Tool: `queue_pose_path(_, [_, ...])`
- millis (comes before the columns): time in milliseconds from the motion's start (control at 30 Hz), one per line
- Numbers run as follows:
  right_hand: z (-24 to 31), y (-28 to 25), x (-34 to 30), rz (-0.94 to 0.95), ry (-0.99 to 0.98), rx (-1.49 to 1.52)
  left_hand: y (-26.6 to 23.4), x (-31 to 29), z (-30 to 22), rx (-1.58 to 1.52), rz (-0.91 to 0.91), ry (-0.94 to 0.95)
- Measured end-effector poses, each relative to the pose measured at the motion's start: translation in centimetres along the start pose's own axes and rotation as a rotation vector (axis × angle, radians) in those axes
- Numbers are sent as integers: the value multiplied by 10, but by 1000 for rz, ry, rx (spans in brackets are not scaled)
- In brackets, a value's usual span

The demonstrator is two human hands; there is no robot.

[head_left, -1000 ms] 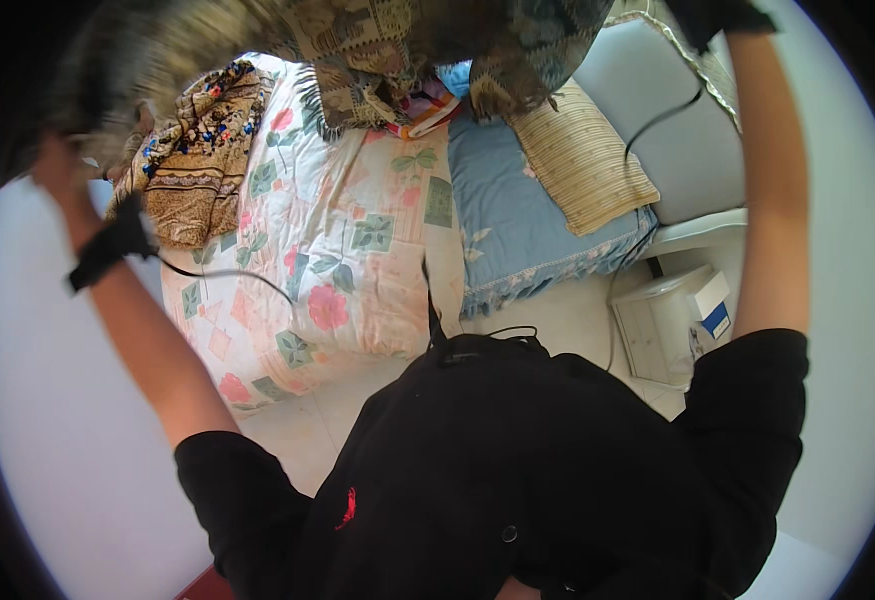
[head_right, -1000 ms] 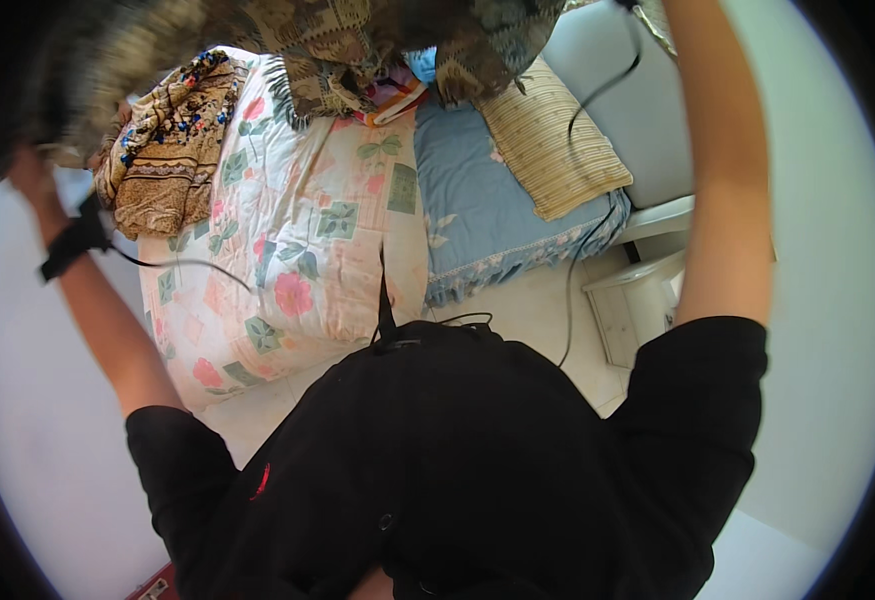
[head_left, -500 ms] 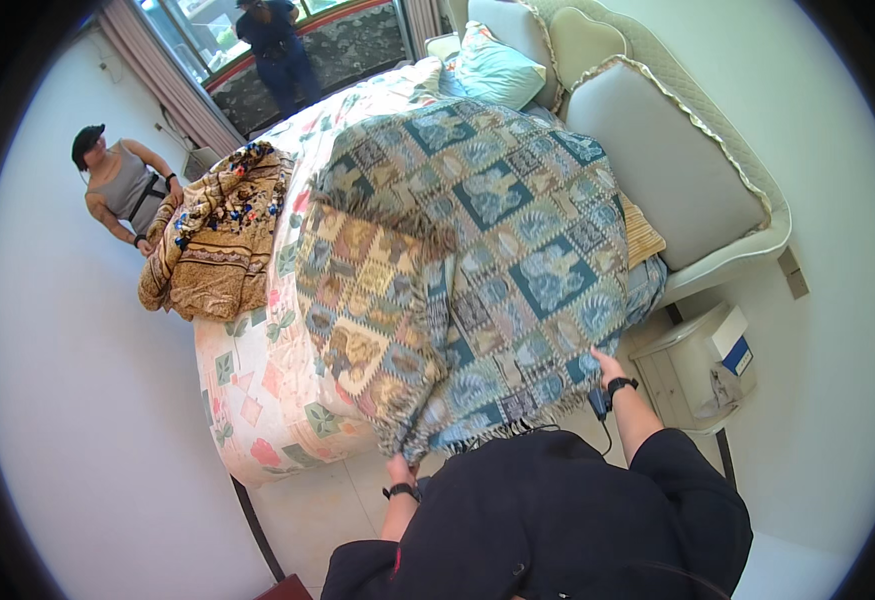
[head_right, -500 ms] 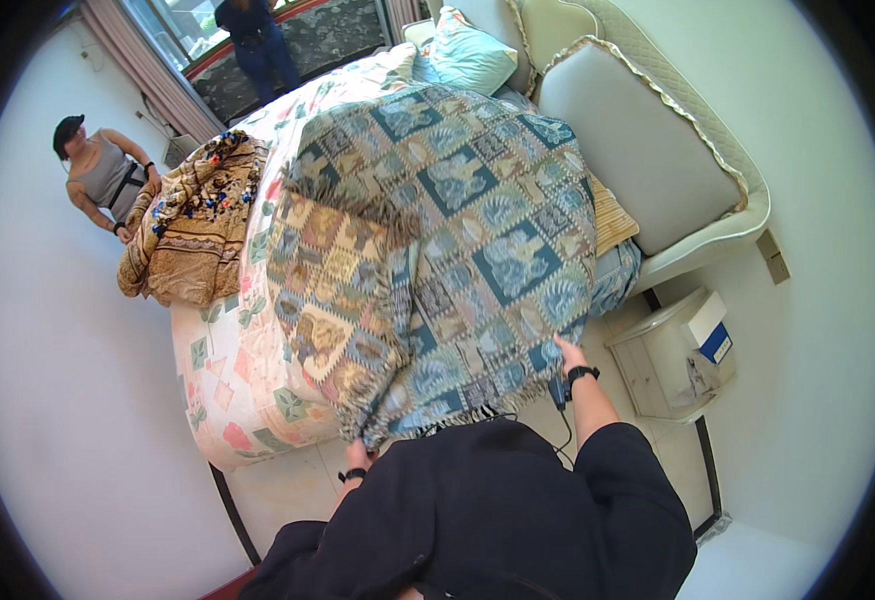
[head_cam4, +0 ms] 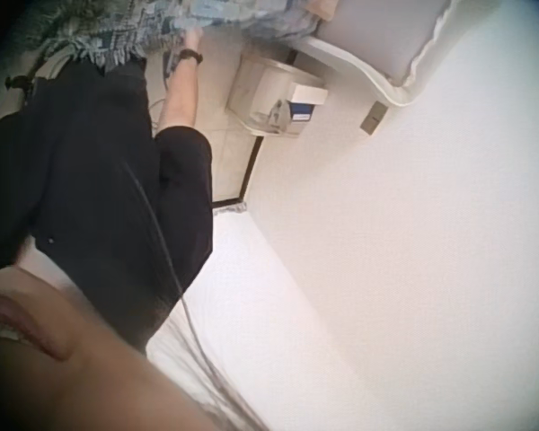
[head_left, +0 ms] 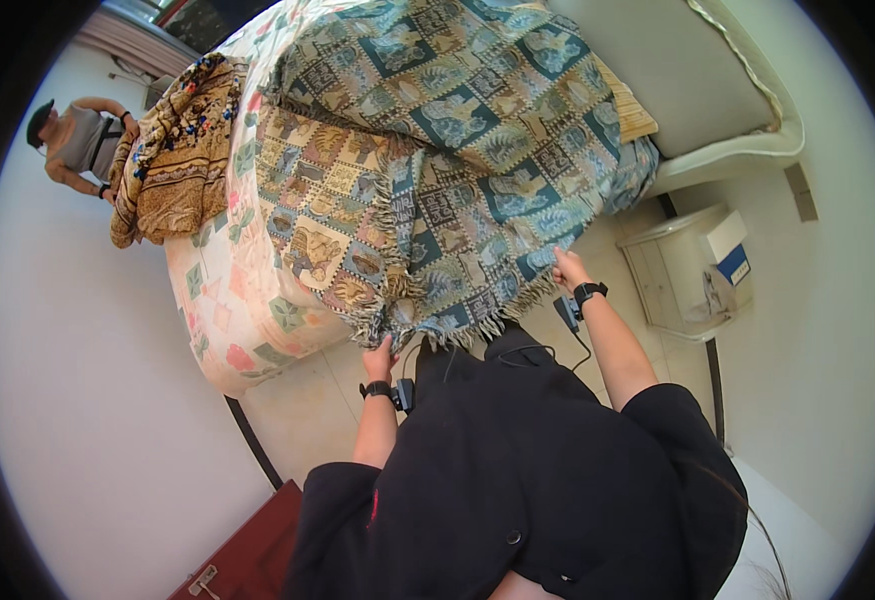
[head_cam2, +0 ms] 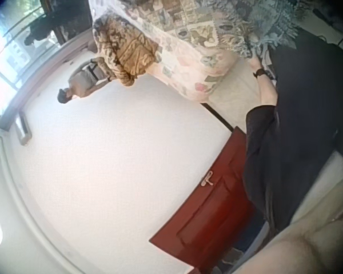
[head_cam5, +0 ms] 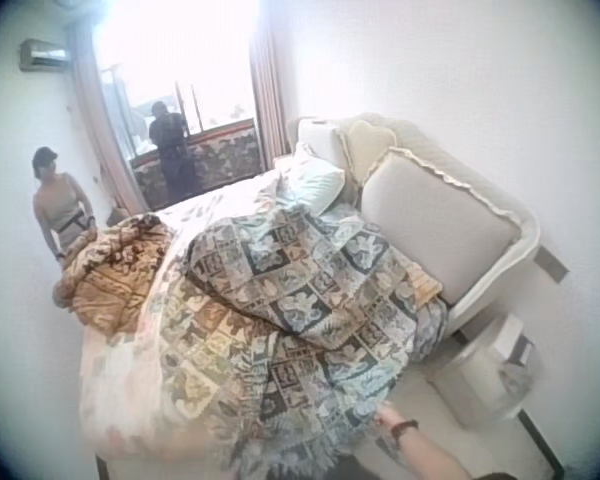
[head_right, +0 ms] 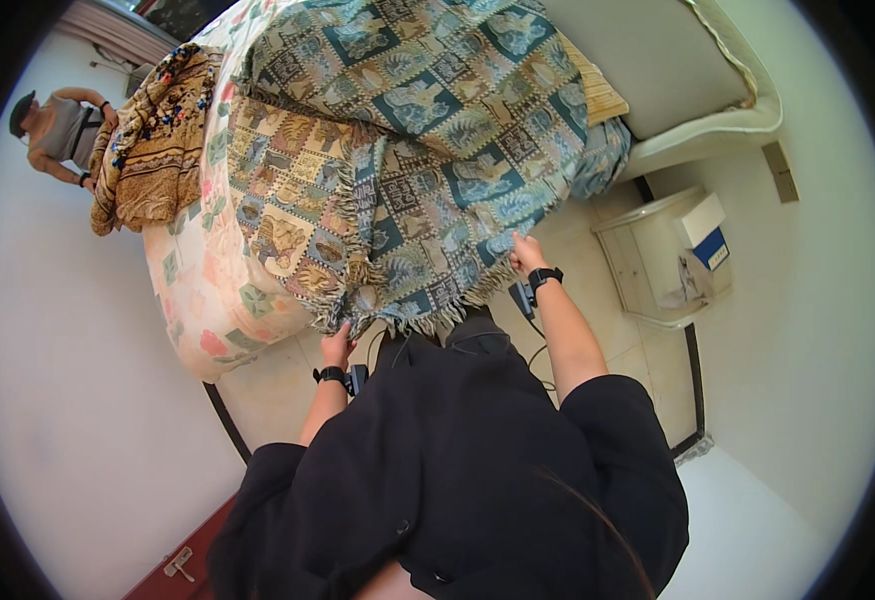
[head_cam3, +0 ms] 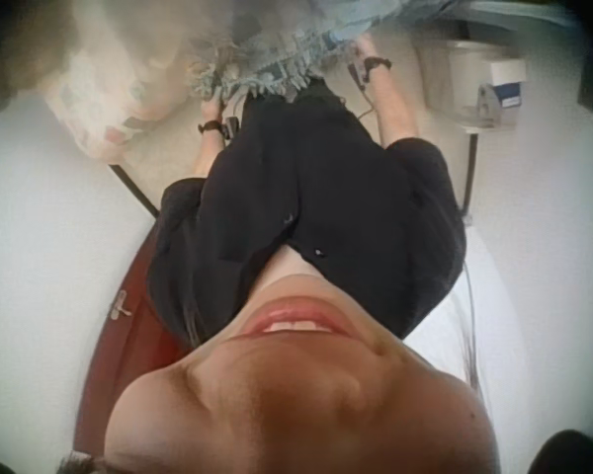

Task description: The person shakes out and spreads a patterned blanket onto a bed, then ties the fringe tassels along the edge of the blanket by hand.

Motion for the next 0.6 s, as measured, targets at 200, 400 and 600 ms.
queue_pose_path(200, [-118, -85, -28, -197, 40, -179, -2, 7, 18, -57, 151, 9])
queue_pose_path(400, [-202, -37, -126, 3, 339, -124, -66, -31, 21, 138, 7, 104])
queue_pose_path(600, [-192, -12, -157, 87, 247, -262, -13, -104, 13, 81, 280, 224])
Point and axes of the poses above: each hand's wrist, its own x-axis towards the middle knuckle, its own y-axis out of the palm, z = x × y, the point moved 10 cm from there along x, towards the middle knuckle, and after that the axes turned 9 degrees about z, right-handed, at the moved point
